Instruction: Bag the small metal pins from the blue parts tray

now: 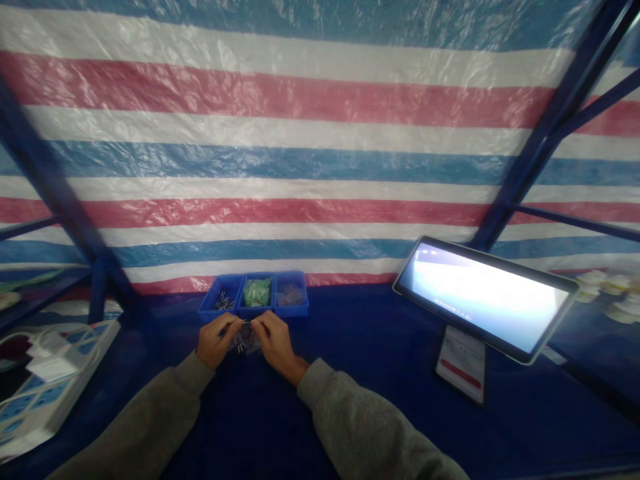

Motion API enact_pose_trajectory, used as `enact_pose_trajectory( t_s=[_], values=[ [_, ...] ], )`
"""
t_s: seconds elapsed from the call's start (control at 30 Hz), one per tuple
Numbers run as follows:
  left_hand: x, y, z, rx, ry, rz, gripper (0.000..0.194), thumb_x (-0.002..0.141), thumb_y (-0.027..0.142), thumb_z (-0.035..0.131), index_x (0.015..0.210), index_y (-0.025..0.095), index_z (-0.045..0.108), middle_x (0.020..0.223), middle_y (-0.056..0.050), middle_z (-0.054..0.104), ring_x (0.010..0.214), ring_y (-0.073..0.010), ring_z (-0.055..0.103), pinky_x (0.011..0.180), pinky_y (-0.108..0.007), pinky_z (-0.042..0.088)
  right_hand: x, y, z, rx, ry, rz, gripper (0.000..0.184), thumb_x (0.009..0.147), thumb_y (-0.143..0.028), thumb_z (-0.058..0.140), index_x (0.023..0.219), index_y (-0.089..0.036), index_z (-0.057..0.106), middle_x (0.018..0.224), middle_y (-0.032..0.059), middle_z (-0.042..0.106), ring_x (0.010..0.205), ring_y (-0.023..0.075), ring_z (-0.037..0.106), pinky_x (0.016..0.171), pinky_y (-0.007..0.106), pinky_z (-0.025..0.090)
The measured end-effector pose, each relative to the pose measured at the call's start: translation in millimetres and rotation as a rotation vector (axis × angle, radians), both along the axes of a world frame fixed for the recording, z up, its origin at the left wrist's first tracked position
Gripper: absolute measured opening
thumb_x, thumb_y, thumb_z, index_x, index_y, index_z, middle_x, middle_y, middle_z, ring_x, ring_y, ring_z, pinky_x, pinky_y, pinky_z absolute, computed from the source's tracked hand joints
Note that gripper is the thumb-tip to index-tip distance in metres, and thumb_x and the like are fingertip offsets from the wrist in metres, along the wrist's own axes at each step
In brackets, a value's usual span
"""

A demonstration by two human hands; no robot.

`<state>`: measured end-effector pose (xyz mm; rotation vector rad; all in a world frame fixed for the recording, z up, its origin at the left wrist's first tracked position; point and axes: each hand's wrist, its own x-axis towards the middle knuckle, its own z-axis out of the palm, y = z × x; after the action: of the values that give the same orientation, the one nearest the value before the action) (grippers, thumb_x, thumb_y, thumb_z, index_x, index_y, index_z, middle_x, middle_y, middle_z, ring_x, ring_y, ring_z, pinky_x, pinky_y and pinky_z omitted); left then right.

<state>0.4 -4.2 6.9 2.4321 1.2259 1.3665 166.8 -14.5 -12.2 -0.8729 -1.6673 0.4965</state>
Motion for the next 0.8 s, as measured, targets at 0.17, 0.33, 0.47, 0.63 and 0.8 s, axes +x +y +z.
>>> enact_pose_trajectory(
  t_s=[0.17, 0.33, 0.47, 0.63, 0.8],
  values=[
    [-0.3, -0.1, 1.1, -0.002, 0.014, 0.034, 0.031, 0.088, 0.030, 0.044, 0.062, 0.016, 0.055, 0.055, 0.001, 0.055, 0.052, -0.0088, 0.051, 0.056, -0.020, 0.040, -0.7, -1.0, 0.5, 0.008, -0.009, 0.008, 0.023, 0.089, -0.032, 0.046, 0.082, -0.017, 0.061, 0.073, 0.0024, 0.056, 0.065, 0.0126, 0.049, 0.062, 0.024, 0.039],
    [0.0, -1.1, -0.3, -0.033, 0.043, 0.015, 0.040, 0.089, 0.028, 0.042, 0.051, 0.016, 0.049, 0.046, 0.003, 0.049, 0.045, -0.0073, 0.048, 0.053, -0.020, 0.038, -1.1, 0.1, 0.2, 0.027, -0.016, 0.017, 0.027, 0.090, -0.031, 0.044, 0.073, -0.017, 0.058, 0.069, 0.0013, 0.053, 0.065, 0.0125, 0.049, 0.062, 0.024, 0.037],
    [0.0, -2.2, 0.3, -0.035, 0.043, -0.031, 0.039, 0.090, 0.027, 0.041, 0.053, 0.016, 0.050, 0.047, 0.002, 0.049, 0.047, -0.0077, 0.048, 0.054, -0.020, 0.037, -0.6, 0.4, 0.0, 0.021, -0.005, 0.027, 0.029, 0.091, -0.031, 0.042, 0.069, -0.017, 0.055, 0.068, 0.0006, 0.051, 0.065, 0.0119, 0.048, 0.062, 0.024, 0.037],
    [0.8, -2.4, 1.7, -0.004, 0.051, -0.047, 0.033, 0.086, 0.030, 0.047, 0.056, 0.016, 0.051, 0.051, 0.002, 0.048, 0.049, -0.0086, 0.046, 0.052, -0.021, 0.035, 0.0, 0.4, -0.5, 0.005, 0.007, 0.026, 0.030, 0.092, -0.030, 0.041, 0.067, -0.017, 0.053, 0.069, 0.0007, 0.051, 0.065, 0.0116, 0.047, 0.063, 0.024, 0.038],
    [0.8, -2.2, 1.7, -0.034, 0.052, -0.079, 0.033, 0.087, 0.028, 0.044, 0.058, 0.016, 0.050, 0.053, 0.001, 0.047, 0.052, -0.0096, 0.047, 0.053, -0.021, 0.036, 0.3, 0.3, -0.5, 0.007, 0.000, 0.036, 0.031, 0.092, -0.030, 0.040, 0.066, -0.017, 0.051, 0.068, 0.0005, 0.050, 0.064, 0.0114, 0.046, 0.062, 0.024, 0.037]
  ],
)
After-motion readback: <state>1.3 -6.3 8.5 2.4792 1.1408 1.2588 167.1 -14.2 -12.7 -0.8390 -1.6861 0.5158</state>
